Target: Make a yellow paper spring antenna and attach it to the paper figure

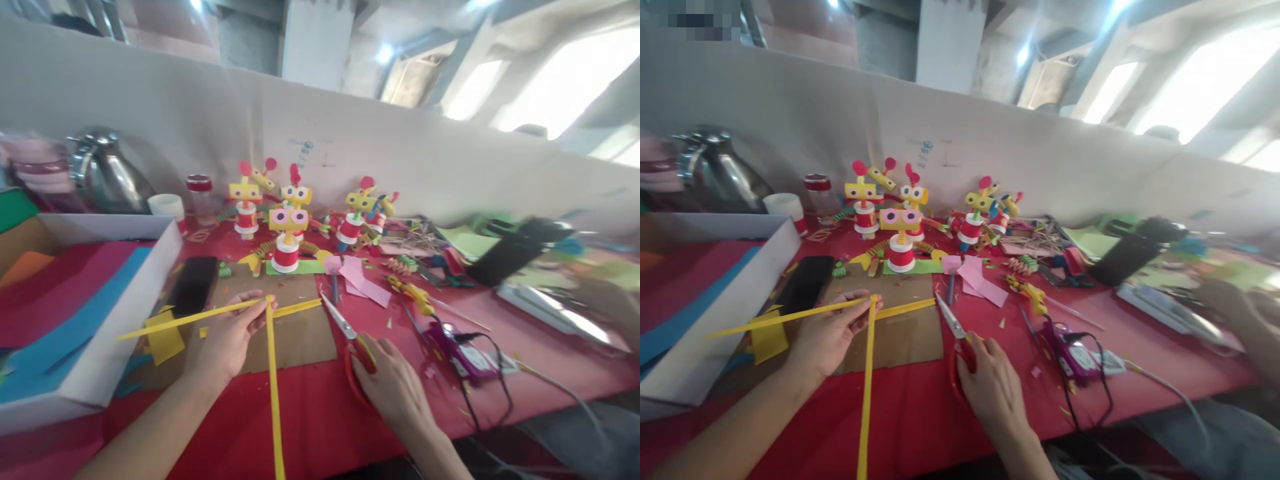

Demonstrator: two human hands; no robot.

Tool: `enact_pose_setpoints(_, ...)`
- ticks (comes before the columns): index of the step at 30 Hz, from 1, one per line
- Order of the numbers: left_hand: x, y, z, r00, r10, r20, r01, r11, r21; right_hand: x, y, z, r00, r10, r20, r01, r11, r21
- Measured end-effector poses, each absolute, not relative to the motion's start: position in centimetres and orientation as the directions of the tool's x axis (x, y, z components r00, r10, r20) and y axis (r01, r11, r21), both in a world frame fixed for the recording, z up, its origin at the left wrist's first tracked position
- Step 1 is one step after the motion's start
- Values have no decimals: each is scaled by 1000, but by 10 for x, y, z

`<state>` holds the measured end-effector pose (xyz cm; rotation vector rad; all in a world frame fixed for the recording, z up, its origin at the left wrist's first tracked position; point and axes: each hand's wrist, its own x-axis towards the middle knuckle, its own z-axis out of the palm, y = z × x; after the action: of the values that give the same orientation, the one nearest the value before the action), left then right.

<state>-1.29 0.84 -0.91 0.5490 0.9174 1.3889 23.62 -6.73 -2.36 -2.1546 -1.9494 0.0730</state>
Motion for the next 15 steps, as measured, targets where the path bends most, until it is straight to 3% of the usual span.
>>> enact_pose_setpoints(4, -15, 12, -10, -65, 965, -255, -570, 174, 803, 243, -61, -12, -20, 993, 120, 976, 45, -213)
enact_pose_setpoints(6, -15, 13, -10, -60, 963, -263, -567, 184, 803, 262, -50, -4, -1, 992, 127, 970, 32, -241)
enact_pose_setpoints(9, -13, 12, -9, -73, 960, -269, -565, 183, 805, 308, -17, 8, 253, 940, 231, 950, -196, -241)
enact_pose_setpoints(11, -12, 11, -9, -77, 959, -274, -575, 182, 798, 339, 10, 12, 419, 881, 219, 888, -348, -300)
enact_pose_setpoints(15, -11, 10, -10, -47, 966, -254, -580, 181, 794, 369, 51, 12, 457, 863, 216, 831, -327, -449)
